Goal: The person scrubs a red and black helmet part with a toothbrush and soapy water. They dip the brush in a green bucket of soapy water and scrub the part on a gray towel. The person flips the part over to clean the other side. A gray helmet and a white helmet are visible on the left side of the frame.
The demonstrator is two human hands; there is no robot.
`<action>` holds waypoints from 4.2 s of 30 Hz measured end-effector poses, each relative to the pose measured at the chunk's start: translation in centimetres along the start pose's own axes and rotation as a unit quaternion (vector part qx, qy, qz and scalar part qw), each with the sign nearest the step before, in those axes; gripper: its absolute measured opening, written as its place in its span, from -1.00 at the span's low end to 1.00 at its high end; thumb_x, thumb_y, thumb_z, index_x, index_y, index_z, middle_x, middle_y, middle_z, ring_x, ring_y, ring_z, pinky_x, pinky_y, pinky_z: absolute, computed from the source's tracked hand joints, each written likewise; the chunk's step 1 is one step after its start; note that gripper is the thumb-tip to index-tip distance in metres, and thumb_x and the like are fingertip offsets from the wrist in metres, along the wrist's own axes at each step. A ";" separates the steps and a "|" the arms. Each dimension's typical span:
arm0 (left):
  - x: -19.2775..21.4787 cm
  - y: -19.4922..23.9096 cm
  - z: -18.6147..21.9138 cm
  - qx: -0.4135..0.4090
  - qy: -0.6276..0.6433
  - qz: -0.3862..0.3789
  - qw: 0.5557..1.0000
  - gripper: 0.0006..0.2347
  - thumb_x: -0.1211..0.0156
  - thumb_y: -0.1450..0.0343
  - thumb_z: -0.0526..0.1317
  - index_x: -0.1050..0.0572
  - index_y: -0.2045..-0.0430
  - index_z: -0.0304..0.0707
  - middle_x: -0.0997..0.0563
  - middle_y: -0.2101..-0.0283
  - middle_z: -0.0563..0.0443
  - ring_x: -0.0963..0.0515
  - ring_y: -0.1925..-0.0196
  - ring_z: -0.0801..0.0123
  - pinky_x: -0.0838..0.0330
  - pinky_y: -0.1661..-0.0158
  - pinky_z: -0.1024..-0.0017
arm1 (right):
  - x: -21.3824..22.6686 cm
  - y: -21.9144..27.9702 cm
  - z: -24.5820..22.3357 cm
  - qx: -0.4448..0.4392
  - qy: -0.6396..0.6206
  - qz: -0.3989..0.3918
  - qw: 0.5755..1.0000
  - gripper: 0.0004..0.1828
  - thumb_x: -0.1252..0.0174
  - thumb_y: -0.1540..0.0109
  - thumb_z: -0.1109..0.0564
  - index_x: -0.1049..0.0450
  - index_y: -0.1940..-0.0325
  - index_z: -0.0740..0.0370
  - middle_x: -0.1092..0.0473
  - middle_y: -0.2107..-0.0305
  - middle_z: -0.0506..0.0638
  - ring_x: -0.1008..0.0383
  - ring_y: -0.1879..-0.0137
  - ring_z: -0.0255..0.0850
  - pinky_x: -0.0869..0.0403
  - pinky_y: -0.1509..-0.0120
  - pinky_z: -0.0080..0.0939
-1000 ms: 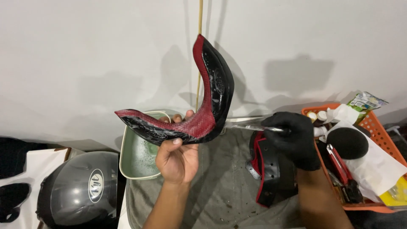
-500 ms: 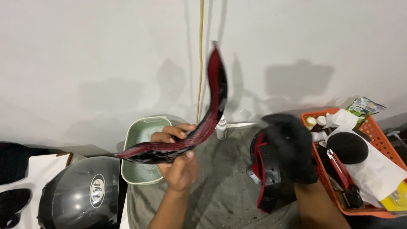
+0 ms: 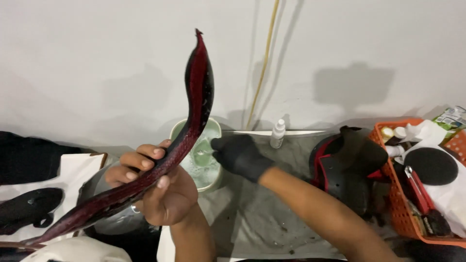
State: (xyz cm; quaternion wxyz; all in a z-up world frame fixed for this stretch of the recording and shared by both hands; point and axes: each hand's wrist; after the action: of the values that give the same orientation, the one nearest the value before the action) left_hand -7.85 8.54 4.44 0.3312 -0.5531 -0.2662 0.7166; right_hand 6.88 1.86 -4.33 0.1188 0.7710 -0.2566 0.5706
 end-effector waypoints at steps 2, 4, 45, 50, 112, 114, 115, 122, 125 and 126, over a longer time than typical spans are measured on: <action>0.4 -0.3 0.3 -0.004 0.001 0.004 1.000 -0.75 -0.06 -0.36 -0.45 -0.30 0.16 -0.10 -0.42 0.14 0.03 -0.50 -0.02 0.22 -0.48 -0.25 0.11 | -0.5 -1.0 -0.8 0.003 0.004 -0.002 1.000 -0.81 -0.12 -0.26 -0.11 -0.40 0.27 0.00 -0.53 0.38 0.04 -0.55 0.24 0.15 -0.38 0.35 0.15; 0.9 -0.5 0.7 -0.003 0.001 0.006 1.000 -0.75 -0.07 -0.36 -0.44 -0.30 0.17 -0.10 -0.42 0.15 0.04 -0.49 -0.01 0.23 -0.47 -0.26 0.12 | -1.0 -1.7 -1.5 0.001 0.003 -0.004 1.000 -0.79 -0.10 -0.27 -0.11 -0.38 0.28 0.01 -0.52 0.40 0.04 -0.54 0.25 0.16 -0.37 0.36 0.15; -5.5 5.1 -7.2 0.129 -0.021 0.060 0.990 -0.65 -0.23 -0.19 -0.46 -0.19 0.36 -0.10 -0.30 0.29 0.01 -0.43 0.12 0.25 -0.43 -0.08 0.23 | 12.1 16.2 8.2 0.020 -0.495 0.343 0.798 -0.73 -0.06 -0.27 0.37 -0.46 -0.05 0.48 -0.42 0.77 0.14 -0.51 0.77 -0.15 -0.49 0.68 -0.31; -5.7 5.3 -6.6 0.144 -0.027 0.050 0.988 -0.72 -0.21 -0.22 -0.42 -0.25 0.33 -0.14 -0.38 0.27 -0.02 -0.45 0.12 0.22 -0.39 -0.10 0.20 | 11.7 16.7 8.2 -0.026 -0.241 0.409 0.880 -0.75 -0.24 -0.22 0.28 -0.59 0.01 0.19 -0.52 0.33 0.02 -0.49 0.28 -0.19 -0.45 0.14 -0.22; -4.8 6.3 -7.4 0.307 0.103 0.107 0.940 -0.66 -0.08 -0.21 -0.48 -0.25 0.20 -0.14 -0.33 0.22 -0.05 -0.39 0.06 0.27 -0.49 0.05 0.24 | 13.9 16.8 8.4 0.076 -0.301 0.326 0.893 -0.85 -0.40 -0.02 0.27 -0.59 0.35 0.24 -0.46 0.69 0.02 -0.46 0.63 -0.23 -0.38 0.61 -0.38; -5.0 6.2 -7.3 0.307 0.113 0.114 0.938 -0.67 -0.05 -0.22 -0.51 -0.25 0.20 -0.14 -0.34 0.20 -0.05 -0.43 0.04 0.27 -0.50 0.04 0.23 | 12.8 16.4 8.4 0.055 -0.310 0.362 0.877 -0.82 -0.36 -0.11 0.30 -0.53 0.24 0.38 -0.52 0.55 0.18 -0.55 0.49 -0.11 -0.48 0.45 -0.34; -5.2 6.3 -7.3 0.307 0.113 0.114 0.938 -0.67 -0.05 -0.22 -0.51 -0.25 0.20 -0.14 -0.34 0.20 -0.05 -0.43 0.04 0.27 -0.50 0.04 0.23 | 12.3 16.7 9.1 0.055 -0.310 0.362 0.878 -0.82 -0.36 -0.11 0.30 -0.53 0.24 0.38 -0.52 0.55 0.18 -0.55 0.49 -0.11 -0.48 0.45 -0.34; -5.5 6.4 -7.3 0.284 0.100 0.112 0.947 -0.65 -0.08 -0.18 -0.50 -0.24 0.22 -0.15 -0.33 0.19 -0.05 -0.41 0.04 0.27 -0.49 0.08 0.25 | 12.4 17.4 9.5 0.018 -0.324 0.376 0.868 -0.78 -0.39 -0.10 0.29 -0.57 0.19 0.32 -0.57 0.45 0.10 -0.58 0.40 -0.21 -0.52 0.39 -0.32; -6.2 6.4 -7.2 0.274 0.079 0.117 0.951 -0.65 -0.10 -0.18 -0.49 -0.25 0.22 -0.16 -0.34 0.15 -0.05 -0.42 0.01 0.27 -0.48 0.08 0.28 | 12.6 17.4 9.2 0.008 -0.341 0.341 0.876 -0.80 -0.40 -0.07 0.29 -0.58 0.24 0.30 -0.56 0.54 0.09 -0.53 0.51 -0.26 -0.49 0.49 -0.33; -6.4 6.3 -7.2 0.267 0.061 0.119 0.954 -0.65 -0.11 -0.19 -0.48 -0.26 0.21 -0.15 -0.34 0.13 -0.04 -0.42 0.00 0.27 -0.48 0.07 0.29 | 12.3 17.4 9.0 0.034 -0.355 0.301 0.884 -0.76 -0.48 0.04 0.30 -0.57 0.36 0.30 -0.56 0.57 0.11 -0.55 0.52 -0.21 -0.49 0.51 -0.30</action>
State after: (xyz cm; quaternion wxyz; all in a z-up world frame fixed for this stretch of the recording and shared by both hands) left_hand -0.94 -0.29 1.88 0.3948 -0.5153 0.0231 0.7603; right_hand 7.68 -20.19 2.50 -0.1843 0.8111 -0.4820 0.2754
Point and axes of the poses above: each hand's wrist, its own y-axis away from the middle knuckle, its own x-axis out of the back of the hand, z = x × y
